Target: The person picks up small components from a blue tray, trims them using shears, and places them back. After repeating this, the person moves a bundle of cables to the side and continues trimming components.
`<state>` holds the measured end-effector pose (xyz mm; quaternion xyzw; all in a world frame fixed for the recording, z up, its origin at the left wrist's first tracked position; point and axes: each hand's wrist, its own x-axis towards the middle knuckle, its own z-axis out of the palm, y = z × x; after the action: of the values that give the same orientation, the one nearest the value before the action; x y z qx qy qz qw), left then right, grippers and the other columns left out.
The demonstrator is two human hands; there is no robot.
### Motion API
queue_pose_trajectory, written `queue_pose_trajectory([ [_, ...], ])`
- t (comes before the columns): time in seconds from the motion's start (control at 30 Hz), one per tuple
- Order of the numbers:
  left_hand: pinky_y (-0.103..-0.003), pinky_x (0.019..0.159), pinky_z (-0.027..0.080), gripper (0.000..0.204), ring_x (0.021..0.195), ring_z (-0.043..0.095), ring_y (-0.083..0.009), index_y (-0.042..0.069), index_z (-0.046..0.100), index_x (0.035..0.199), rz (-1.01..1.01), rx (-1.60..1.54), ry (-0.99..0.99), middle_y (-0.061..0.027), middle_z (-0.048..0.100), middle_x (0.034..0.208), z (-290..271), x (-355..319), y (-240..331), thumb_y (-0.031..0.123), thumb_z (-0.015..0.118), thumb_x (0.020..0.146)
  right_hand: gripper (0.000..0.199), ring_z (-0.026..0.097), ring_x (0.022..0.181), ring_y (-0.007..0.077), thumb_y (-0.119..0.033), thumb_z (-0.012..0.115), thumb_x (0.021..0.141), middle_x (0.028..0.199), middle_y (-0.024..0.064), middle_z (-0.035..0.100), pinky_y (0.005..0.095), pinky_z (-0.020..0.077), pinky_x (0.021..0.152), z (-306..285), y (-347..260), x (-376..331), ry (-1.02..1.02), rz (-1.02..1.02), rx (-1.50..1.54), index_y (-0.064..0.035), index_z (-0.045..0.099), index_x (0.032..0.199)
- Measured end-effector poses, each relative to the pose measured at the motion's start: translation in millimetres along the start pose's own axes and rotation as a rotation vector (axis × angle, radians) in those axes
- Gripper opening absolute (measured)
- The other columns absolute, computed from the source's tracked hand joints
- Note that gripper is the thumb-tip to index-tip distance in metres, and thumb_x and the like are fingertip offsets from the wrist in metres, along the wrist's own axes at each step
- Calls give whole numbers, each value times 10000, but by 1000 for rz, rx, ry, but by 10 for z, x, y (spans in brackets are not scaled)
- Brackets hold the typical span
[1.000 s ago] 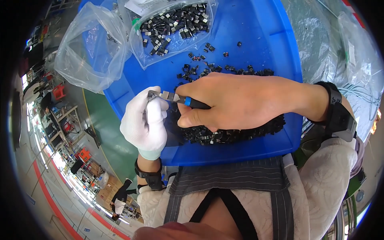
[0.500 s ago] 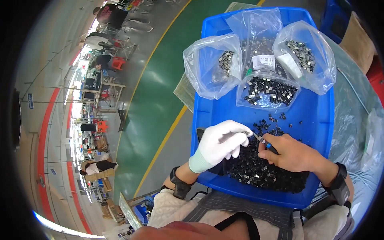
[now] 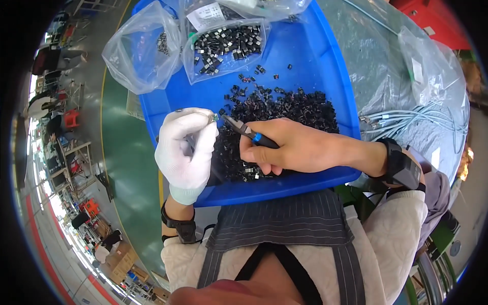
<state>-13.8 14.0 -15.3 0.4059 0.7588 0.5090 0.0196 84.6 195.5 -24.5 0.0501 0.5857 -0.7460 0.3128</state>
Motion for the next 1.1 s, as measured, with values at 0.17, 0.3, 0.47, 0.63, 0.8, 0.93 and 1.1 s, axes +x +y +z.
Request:
queue_pose_trajectory([
  [0.17,-272,606,494,250,722,626,-227,34,606,936,-6,11,-5,-122,653,896,-23,-81,30,-67,699,727,208,559,623,99,-203,547,947,699,41,564,243,462,576,65,-25,-41,-36,-71,-30,-1,526,992],
  [0.3,-274,625,497,246,727,628,-232,24,611,938,43,81,-29,-130,655,897,-60,-133,75,-65,700,727,215,569,640,107,-210,551,946,709,49,570,252,468,588,110,4,-100,-34,-71,-50,-1,525,992],
  [0.47,-254,598,482,216,683,611,-165,26,584,937,30,18,1,-104,640,830,-41,-148,140,-57,680,762,205,603,663,173,-193,574,925,725,85,587,303,479,604,136,32,-141,-19,-142,-184,-5,525,989],
  [0.63,-205,513,415,128,592,539,-63,32,528,931,-693,-527,-129,-36,582,717,27,-121,178,-3,616,845,200,617,719,297,-114,631,849,773,132,590,378,482,632,118,367,-129,208,-493,-880,-13,529,988],
  [0.8,-179,429,336,77,491,458,-23,26,518,936,-921,-728,-315,8,534,644,-34,-99,184,49,575,889,241,592,751,340,-70,662,778,803,135,572,404,477,650,62,333,-158,291,-308,-765,-26,538,981],
  [0.93,-179,392,296,90,445,408,-14,20,542,947,-846,-491,-228,24,510,615,26,-47,203,64,588,883,254,584,759,322,-65,670,753,814,121,554,401,473,656,122,365,-155,270,-534,-966,-30,545,971],
  [1.1,-178,378,267,117,438,374,-9,20,571,953,-834,-644,-56,35,499,608,-172,131,177,82,620,866,299,578,749,306,-48,671,687,803,108,545,384,468,661,174,331,-102,292,-572,-975,-40,551,961],
])
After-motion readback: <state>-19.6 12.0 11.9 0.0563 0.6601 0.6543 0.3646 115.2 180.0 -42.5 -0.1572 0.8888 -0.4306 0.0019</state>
